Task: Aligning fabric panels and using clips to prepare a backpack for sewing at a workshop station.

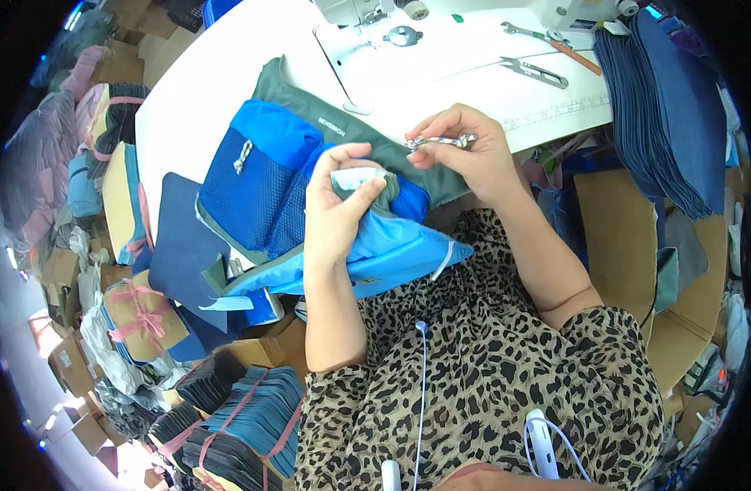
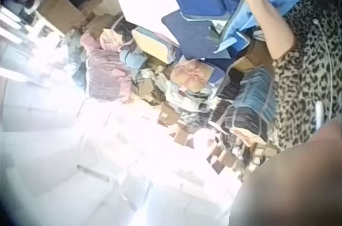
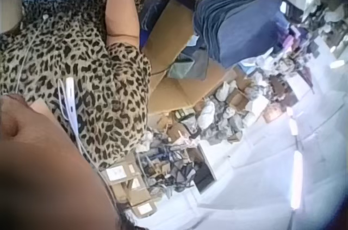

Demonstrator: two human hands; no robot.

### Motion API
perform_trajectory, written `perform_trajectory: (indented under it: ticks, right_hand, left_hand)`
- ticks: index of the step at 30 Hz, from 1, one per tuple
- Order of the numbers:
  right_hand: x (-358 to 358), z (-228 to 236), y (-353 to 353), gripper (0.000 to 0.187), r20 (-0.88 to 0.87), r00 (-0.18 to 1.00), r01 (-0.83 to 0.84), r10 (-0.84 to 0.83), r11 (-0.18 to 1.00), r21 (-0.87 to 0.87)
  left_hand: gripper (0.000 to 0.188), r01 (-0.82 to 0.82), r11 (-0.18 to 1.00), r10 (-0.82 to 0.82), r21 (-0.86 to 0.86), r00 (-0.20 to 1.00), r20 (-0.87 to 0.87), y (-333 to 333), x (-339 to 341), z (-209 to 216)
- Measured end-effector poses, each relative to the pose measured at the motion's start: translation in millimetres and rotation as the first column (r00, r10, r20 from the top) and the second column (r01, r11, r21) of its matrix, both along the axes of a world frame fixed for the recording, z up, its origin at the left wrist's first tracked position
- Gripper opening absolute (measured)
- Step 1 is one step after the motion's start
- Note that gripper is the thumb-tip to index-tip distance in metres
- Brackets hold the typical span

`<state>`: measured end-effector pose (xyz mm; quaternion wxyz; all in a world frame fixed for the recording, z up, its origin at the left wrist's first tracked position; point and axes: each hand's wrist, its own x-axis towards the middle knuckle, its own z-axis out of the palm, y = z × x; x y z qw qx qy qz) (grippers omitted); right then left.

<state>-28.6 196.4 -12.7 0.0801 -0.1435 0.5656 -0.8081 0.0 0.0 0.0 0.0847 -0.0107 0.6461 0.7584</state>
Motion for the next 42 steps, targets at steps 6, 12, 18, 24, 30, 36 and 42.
perform_trajectory:
  ticks: [6, 12, 18, 24, 30, 36, 42]
  right_hand:
    - [-23, -6, 22, 0.012, -0.417, 0.864, 0.458, -0.283, 0.785, 0.416]
    - [-25, -5, 35, 0.018, -0.624, 0.772, 0.610, -0.123, 0.418, 0.673]
    - [19, 31, 11, 0.025, -0.653, 0.757, 0.455, 0.022, 0.699, 0.551]
    - [34, 13, -15, 0.026, -0.621, 0.751, 0.090, 0.224, 0.897, 0.433]
    - [36, 0, -16, 0.020, -0.676, 0.706, 0.054, 0.211, 0.936, 0.348]
    - [40, -14, -20, 0.020, -0.631, 0.769, 0.031, 0.105, 0.979, 0.201]
    - [35, -4, -15, 0.019, -0.776, 0.611, 0.175, 0.157, 0.929, 0.326]
  left_hand:
    - [0.021, 0.071, 0.988, -0.079, -0.137, 0.995, -0.055, -3, 16, 21]
    - [0.023, -0.105, 0.886, -0.169, -0.452, 0.834, -0.526, -8, 39, 19]
    - [0.025, -0.359, 0.802, -0.227, -0.477, 0.556, -0.800, -5, 51, 10]
    - [0.024, -0.412, 0.787, -0.225, -0.459, 0.500, -0.836, -3, 62, -2]
    - [0.023, -0.419, 0.778, -0.251, -0.469, 0.478, -0.842, -1, 64, -7]
    - [0.023, -0.455, 0.783, -0.216, -0.424, 0.441, -0.871, 3, 65, -15]
    - [0.023, -0.458, 0.774, -0.225, -0.437, 0.445, -0.867, 4, 66, -18]
